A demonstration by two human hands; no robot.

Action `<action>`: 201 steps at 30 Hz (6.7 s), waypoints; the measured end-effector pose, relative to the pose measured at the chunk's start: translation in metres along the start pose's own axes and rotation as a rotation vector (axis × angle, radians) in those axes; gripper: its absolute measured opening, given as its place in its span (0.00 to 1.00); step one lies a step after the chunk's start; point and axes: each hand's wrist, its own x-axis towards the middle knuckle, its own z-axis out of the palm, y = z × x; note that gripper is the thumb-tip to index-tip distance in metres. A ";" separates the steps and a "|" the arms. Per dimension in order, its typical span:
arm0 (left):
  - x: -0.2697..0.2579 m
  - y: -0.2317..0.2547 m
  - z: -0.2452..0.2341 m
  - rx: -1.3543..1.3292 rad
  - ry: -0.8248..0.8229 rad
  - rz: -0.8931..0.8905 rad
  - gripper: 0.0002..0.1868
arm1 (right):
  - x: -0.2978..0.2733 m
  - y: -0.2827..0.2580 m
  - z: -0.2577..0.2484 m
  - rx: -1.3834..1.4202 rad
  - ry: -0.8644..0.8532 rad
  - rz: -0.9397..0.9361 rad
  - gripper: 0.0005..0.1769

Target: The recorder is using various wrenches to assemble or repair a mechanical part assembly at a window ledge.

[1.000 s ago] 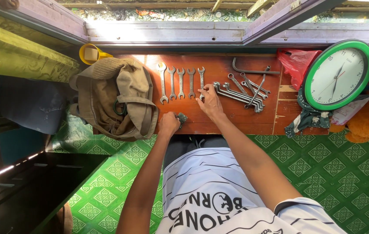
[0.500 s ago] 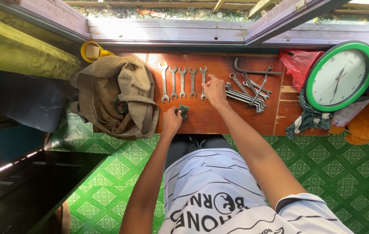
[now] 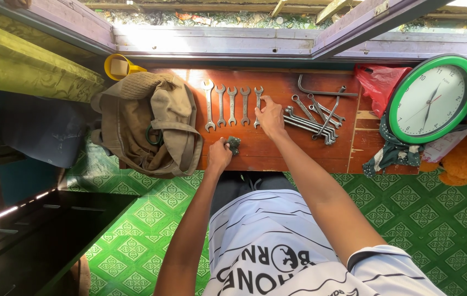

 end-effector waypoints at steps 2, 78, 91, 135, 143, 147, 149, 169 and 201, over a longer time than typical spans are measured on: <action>0.000 -0.002 0.001 0.004 -0.002 0.007 0.14 | 0.000 -0.001 0.000 0.002 -0.010 0.009 0.27; 0.000 0.089 0.050 -0.185 -0.103 0.254 0.14 | -0.034 0.208 -0.109 -0.356 0.460 -0.179 0.22; -0.002 0.103 0.060 -0.388 -0.230 0.183 0.15 | -0.019 0.174 -0.120 -0.183 0.599 -0.222 0.11; -0.101 0.211 -0.076 -1.110 -0.502 0.562 0.18 | -0.194 0.028 -0.202 0.428 0.390 -0.445 0.08; -0.159 0.182 -0.133 -0.711 -0.650 0.632 0.22 | -0.258 -0.025 -0.208 0.077 0.532 -0.697 0.12; -0.162 0.146 -0.145 -1.008 -1.223 0.470 0.21 | -0.277 -0.028 -0.190 0.022 0.572 -0.862 0.10; -0.184 0.153 -0.162 -0.987 -1.200 0.473 0.21 | -0.286 -0.028 -0.180 -0.012 0.583 -0.842 0.09; -0.277 0.085 -0.152 -0.928 -0.531 0.821 0.20 | -0.373 -0.006 -0.062 0.497 0.148 -0.391 0.12; -0.302 0.057 -0.180 -1.010 -0.205 0.901 0.22 | -0.414 -0.060 -0.042 0.859 -0.306 -0.494 0.23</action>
